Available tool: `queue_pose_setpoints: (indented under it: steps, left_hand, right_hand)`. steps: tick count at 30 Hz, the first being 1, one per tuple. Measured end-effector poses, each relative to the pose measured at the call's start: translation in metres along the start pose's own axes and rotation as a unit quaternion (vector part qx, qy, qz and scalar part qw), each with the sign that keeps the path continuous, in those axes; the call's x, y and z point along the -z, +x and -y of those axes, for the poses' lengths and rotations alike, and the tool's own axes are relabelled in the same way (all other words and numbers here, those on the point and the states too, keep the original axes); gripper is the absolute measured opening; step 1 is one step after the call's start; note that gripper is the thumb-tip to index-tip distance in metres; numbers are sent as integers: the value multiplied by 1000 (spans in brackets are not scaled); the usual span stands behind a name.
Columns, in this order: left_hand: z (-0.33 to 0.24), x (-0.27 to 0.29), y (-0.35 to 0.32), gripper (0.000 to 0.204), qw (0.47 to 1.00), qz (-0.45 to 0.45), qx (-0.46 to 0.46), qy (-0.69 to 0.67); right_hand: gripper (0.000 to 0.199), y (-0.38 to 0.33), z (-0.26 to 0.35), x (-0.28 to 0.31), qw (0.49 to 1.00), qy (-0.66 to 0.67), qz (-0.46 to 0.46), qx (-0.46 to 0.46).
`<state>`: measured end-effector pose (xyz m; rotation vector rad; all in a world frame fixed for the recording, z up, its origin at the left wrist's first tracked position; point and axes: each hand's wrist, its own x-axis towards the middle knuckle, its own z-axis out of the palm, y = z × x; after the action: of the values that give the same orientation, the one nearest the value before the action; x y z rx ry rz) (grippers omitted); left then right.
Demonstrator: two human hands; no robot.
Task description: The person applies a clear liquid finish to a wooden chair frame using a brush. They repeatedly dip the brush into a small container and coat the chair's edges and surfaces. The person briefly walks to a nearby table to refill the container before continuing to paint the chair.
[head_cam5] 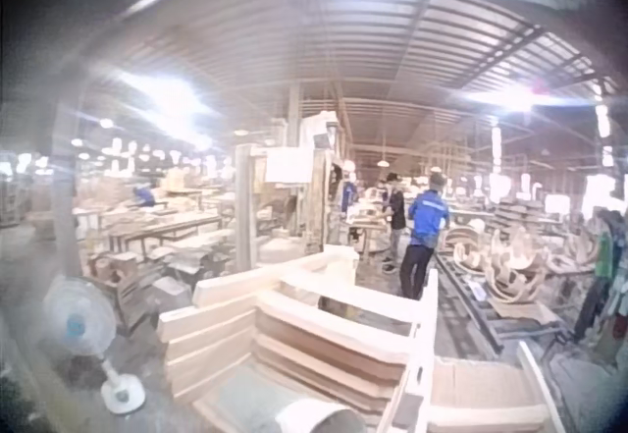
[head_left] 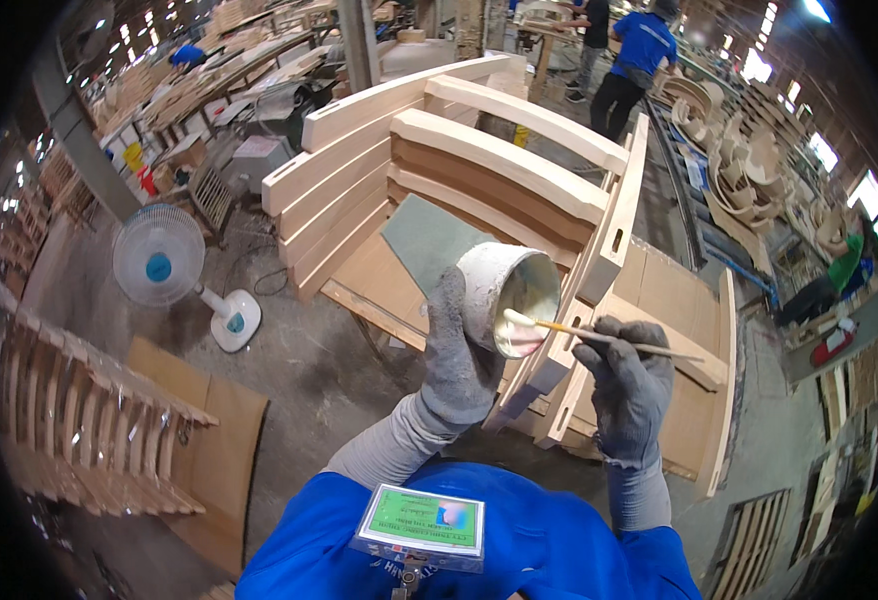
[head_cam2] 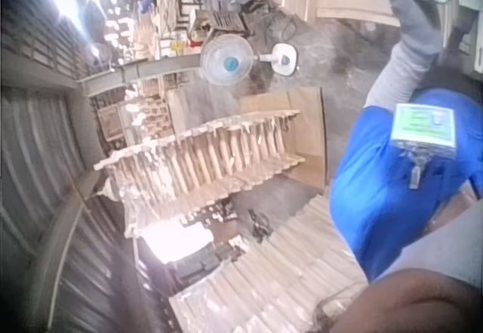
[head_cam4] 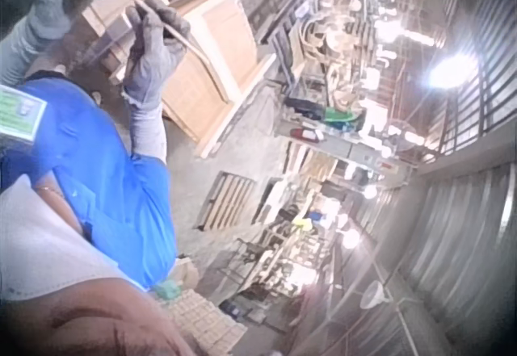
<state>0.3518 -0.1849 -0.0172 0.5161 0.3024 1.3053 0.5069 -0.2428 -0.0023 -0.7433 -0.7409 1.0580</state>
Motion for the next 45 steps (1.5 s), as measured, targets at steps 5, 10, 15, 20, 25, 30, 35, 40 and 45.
queue_pose_setpoints:
  steps: [5,10,15,20,25,30,35,40,45]
  left_hand:
    - [21,-8,-9,53,999,-2,-37,-40]
    - [38,-8,-16,56,997,-28,-60,-39]
    - [35,-9,-22,56,997,-18,-61,-36]
    - [9,-6,-26,53,985,-98,-41,-133]
    - [-18,5,-39,54,984,-78,-106,-121]
    - [-24,20,-49,54,979,-65,-152,-116]
    - [-24,23,-54,53,977,-70,-155,-127]
    - [-23,18,-57,52,977,-86,-171,-93]
    - [-22,20,-57,51,976,-95,-177,-83]
  right_hand:
    - [20,28,6,20,983,123,53,-129]
    - [21,37,-5,47,973,-156,170,11]
    - [20,47,4,49,967,127,116,-187]
    - [16,58,22,53,981,101,120,-116]
    - [14,89,48,55,979,-102,171,-45]
    - [12,103,48,46,940,-248,225,-58]
    - [17,105,45,43,932,-258,245,-73]
    - [21,109,41,43,930,-243,263,-89]
    - [22,111,37,43,926,-245,269,-96]
